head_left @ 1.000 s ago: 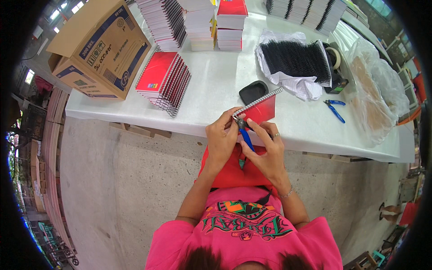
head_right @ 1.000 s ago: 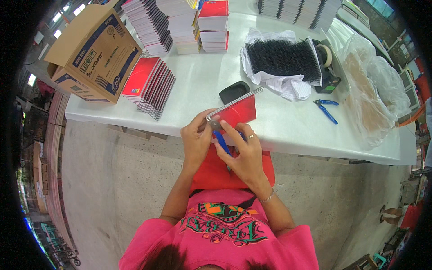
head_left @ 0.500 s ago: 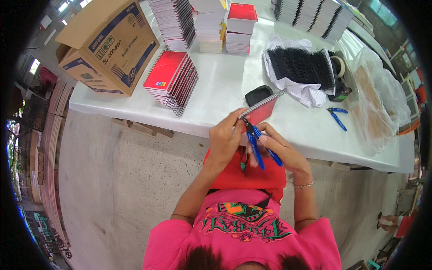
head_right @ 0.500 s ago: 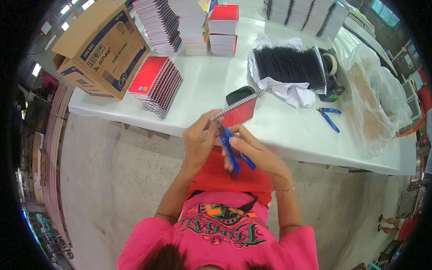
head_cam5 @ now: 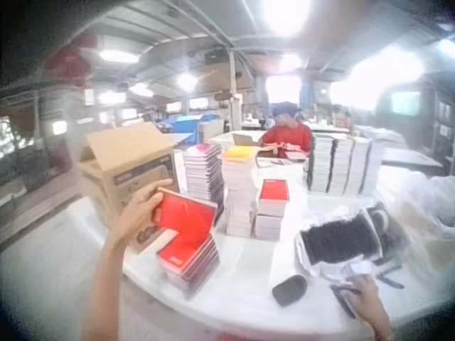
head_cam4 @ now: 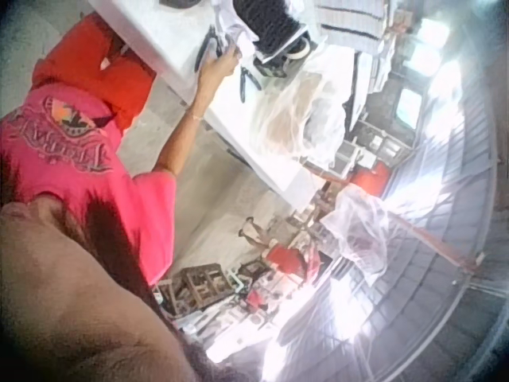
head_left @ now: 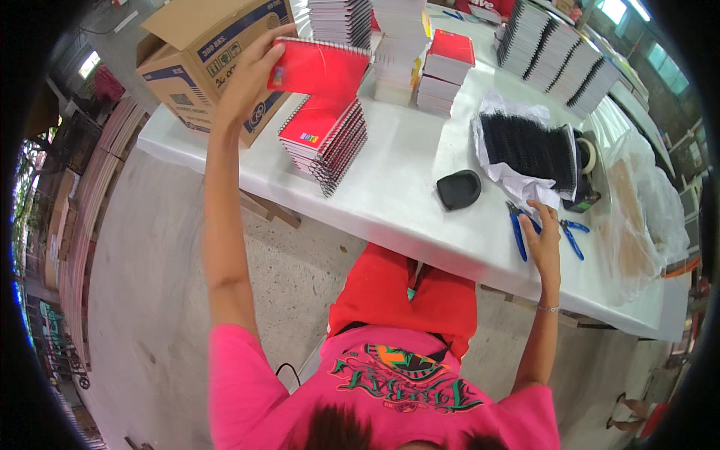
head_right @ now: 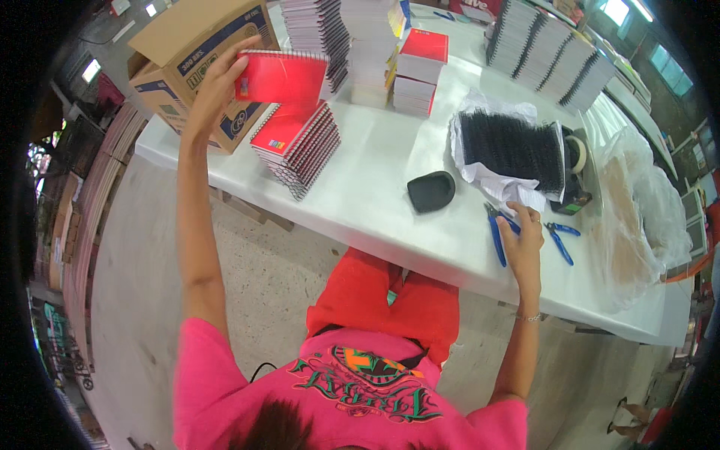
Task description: The person inserts a spiral coil through the pre-punched holes of notebooks, rotates the coil to thread it through the entire spine, and uses a blue tool to trim and crimp the ends of the wire.
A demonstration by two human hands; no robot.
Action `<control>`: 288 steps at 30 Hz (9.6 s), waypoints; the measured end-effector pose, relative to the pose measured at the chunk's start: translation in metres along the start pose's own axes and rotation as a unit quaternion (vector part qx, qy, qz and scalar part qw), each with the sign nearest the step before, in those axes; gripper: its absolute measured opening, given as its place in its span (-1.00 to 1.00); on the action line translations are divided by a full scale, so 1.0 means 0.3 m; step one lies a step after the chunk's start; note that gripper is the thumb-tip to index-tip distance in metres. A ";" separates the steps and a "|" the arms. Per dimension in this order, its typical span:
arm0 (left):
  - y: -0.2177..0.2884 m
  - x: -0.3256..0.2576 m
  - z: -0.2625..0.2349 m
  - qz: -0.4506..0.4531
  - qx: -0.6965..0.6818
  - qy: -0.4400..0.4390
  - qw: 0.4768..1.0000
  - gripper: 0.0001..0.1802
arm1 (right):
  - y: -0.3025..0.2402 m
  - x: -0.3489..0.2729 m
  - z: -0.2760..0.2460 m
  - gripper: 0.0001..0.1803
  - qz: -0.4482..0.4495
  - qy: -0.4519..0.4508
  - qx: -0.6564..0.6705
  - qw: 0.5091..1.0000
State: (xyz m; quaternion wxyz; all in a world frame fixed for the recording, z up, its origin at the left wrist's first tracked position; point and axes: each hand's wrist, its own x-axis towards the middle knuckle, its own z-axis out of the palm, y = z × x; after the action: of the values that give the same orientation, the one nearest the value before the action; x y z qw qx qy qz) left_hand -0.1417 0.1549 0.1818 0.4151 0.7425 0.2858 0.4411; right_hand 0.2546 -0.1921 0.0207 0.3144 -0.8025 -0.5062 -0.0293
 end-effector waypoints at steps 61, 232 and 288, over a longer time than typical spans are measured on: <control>-0.015 -0.173 0.560 -0.216 -0.347 -0.270 0.872 -0.09 | -0.454 0.374 -0.110 -0.69 -0.177 -0.252 0.498 0.811; -0.218 -0.471 0.710 -0.051 -0.197 -0.164 0.965 -0.33 | -0.278 0.187 0.041 -0.53 0.033 -0.174 0.361 0.915; -0.231 -0.479 0.739 -0.074 -0.295 -0.192 0.933 -0.32 | -0.389 0.385 0.142 -0.35 -0.037 -0.237 0.334 0.912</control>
State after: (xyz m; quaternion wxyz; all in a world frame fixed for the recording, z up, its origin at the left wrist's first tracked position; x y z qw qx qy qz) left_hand -0.0120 -0.0054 0.0026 0.6937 0.6340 0.1116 0.3231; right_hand 0.2021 -0.0439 0.0840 0.4331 -0.6151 -0.5752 0.3213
